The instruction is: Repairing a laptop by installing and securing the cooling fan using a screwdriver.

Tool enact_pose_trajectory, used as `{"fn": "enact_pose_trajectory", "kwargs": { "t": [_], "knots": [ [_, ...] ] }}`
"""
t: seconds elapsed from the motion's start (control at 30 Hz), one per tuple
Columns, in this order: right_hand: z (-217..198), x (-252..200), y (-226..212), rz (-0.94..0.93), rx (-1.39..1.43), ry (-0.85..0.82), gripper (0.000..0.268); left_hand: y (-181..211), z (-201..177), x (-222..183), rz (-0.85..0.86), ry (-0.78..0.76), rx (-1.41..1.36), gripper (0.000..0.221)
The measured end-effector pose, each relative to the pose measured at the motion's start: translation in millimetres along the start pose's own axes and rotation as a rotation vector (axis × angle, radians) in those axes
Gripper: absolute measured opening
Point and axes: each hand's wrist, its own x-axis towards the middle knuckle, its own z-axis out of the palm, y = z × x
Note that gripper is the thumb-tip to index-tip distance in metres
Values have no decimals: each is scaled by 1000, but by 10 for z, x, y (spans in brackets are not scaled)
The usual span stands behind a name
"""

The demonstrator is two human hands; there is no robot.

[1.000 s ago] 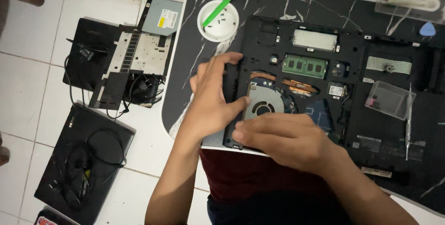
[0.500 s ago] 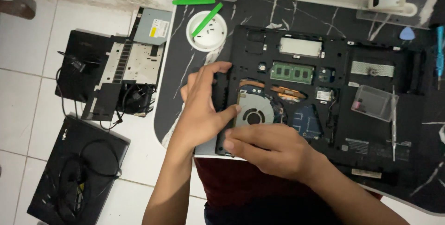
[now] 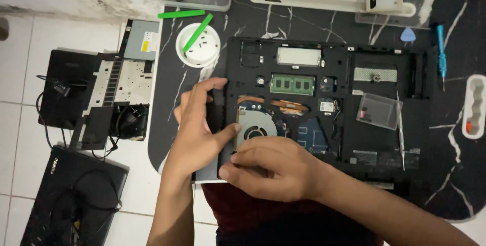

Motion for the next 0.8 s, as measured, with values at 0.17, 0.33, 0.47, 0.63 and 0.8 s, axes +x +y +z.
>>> {"fn": "enact_pose_trajectory", "kwargs": {
  "t": [0.17,0.33,0.47,0.63,0.8],
  "knots": [
    [-11,-62,53,-192,-131,-35,22,-8,-8,-26,-1,6,6,69],
    [-26,-111,43,119,-14,-179,24,-19,1,-30,28,8,-2,69],
    [63,-153,34,420,-108,-162,33,-25,11,-24,40,9,1,70],
    [32,-59,-10,597,-81,-365,45,-4,-5,-31,25,11,-16,70],
    [1,-70,-15,335,127,-224,25,-21,-3,-25,25,13,-16,71]
  ]
}}
